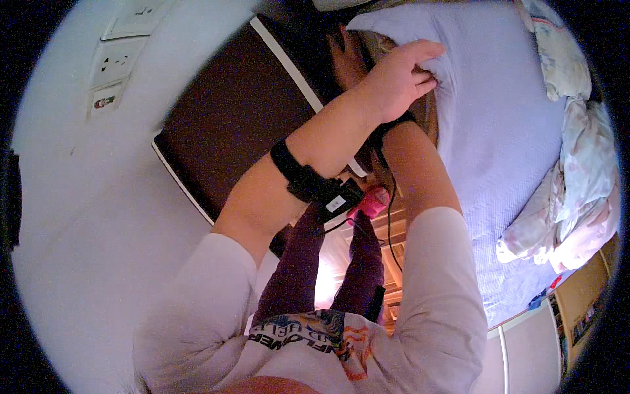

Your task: The person wipes the top of a cabinet, a bed headboard, and a nightstand with a cloth.

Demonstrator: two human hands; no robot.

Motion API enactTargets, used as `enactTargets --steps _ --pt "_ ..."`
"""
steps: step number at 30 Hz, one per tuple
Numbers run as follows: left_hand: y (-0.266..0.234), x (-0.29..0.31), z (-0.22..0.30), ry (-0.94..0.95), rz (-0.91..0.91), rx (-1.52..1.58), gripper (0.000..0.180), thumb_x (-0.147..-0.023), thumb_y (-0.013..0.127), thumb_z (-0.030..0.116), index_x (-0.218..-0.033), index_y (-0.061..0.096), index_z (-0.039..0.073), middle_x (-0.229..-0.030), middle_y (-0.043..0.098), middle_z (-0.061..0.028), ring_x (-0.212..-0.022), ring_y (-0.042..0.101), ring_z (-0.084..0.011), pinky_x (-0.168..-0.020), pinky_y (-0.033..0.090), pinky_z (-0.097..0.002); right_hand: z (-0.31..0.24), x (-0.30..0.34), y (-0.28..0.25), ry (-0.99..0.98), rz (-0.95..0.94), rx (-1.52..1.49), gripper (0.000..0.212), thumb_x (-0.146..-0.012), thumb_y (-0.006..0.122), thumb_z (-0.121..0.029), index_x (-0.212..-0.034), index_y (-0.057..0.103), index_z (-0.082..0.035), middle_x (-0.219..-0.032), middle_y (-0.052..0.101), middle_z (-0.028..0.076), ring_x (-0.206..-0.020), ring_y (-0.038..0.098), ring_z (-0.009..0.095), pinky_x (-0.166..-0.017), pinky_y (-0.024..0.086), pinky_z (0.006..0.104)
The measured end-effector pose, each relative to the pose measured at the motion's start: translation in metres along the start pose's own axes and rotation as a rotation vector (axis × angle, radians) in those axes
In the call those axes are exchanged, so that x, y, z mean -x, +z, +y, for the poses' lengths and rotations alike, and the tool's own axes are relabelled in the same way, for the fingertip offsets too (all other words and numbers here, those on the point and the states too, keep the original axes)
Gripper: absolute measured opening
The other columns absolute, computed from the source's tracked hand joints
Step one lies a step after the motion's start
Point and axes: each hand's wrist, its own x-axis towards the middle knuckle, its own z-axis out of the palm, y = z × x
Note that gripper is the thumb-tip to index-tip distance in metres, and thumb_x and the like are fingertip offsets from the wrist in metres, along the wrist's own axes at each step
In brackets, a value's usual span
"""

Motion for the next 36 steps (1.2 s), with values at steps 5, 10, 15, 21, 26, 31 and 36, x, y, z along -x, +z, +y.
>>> enactTargets --steps 5,10,15,21,26,31,36 --pt "-0.058 0.017 0.003 0.336 -0.157 -0.560 0.038 -0.085 0.045 0.001 -0.123 0.044 0.004 -0.125 0.045 -0.0102 -0.114 0.045 -0.0295 -0.101 0.036 -0.0446 -0.035 -0.027 0.024 0.127 0.117 -0.135 0.047 -0.085 0.042 -0.006 -0.132 0.040 -0.006 -0.142 0.025 0.023 -0.125 0.034 0.041 -0.105 0.029 0.0463" --pt "-0.042 -0.001 -0.009 0.093 -0.115 0.031 0.036 -0.088 0.043 0.008 -0.124 0.046 0.006 -0.122 0.048 -0.0100 -0.112 0.045 -0.0254 -0.101 0.035 -0.0399 0.023 0.000 0.030 0.016 -0.010 0.450 0.045 -0.090 0.037 -0.014 -0.135 0.036 -0.009 -0.141 0.034 0.014 -0.124 0.038 0.036 -0.102 0.035 0.0481" --pt "-0.051 0.027 0.017 0.028 -0.166 -0.058 0.023 -0.092 0.037 0.014 -0.110 0.049 0.006 -0.120 0.047 -0.0101 -0.110 0.044 -0.0244 -0.102 0.031 -0.0405 0.002 0.093 -0.009 0.209 -0.039 -0.195 0.048 -0.091 0.041 -0.022 -0.135 0.034 -0.003 -0.139 0.033 0.022 -0.131 0.029 0.034 -0.109 0.021 0.0444" --pt "-0.029 0.032 0.006 -0.058 0.111 0.261 0.032 -0.086 0.047 0.038 -0.106 0.044 0.013 -0.127 0.046 -0.0111 -0.113 0.038 -0.0280 -0.106 0.023 -0.0447 0.034 0.246 -0.108 0.494 -0.301 -0.636 0.054 -0.086 0.048 -0.017 -0.138 0.033 -0.019 -0.144 0.024 0.020 -0.132 0.026 0.038 -0.110 0.019 0.0431" --pt "-0.019 0.045 0.005 0.021 0.116 0.121 0.076 -0.083 0.050 0.034 -0.132 0.020 -0.016 -0.134 0.028 -0.0254 -0.134 0.017 -0.0341 -0.112 0.011 -0.0495 0.035 0.349 -0.152 0.508 -0.573 0.156 0.061 -0.083 0.049 -0.012 -0.140 0.029 -0.019 -0.142 0.029 0.019 -0.131 0.027 0.037 -0.109 0.021 0.0435" --pt "0.003 0.053 -0.030 -0.035 0.273 -0.034 0.076 -0.085 0.049 0.036 -0.140 0.016 -0.004 -0.147 0.013 -0.0166 -0.138 0.009 -0.0298 -0.110 0.011 -0.0493 0.072 0.483 -0.153 0.675 -0.282 0.312 0.058 -0.080 0.048 -0.011 -0.137 0.037 -0.018 -0.137 0.037 0.019 -0.128 0.032 0.039 -0.107 0.026 0.0451" --pt "0.013 0.087 -0.135 -0.369 0.503 -0.324 0.076 -0.084 0.058 0.033 -0.142 0.016 0.009 -0.145 0.011 -0.0176 -0.136 0.012 -0.0353 -0.106 0.019 -0.0543 0.052 0.485 -0.141 0.856 -0.229 0.248 0.044 -0.082 0.043 -0.013 -0.125 0.050 -0.016 -0.128 0.046 0.017 -0.117 0.044 0.038 -0.096 0.035 0.0509"
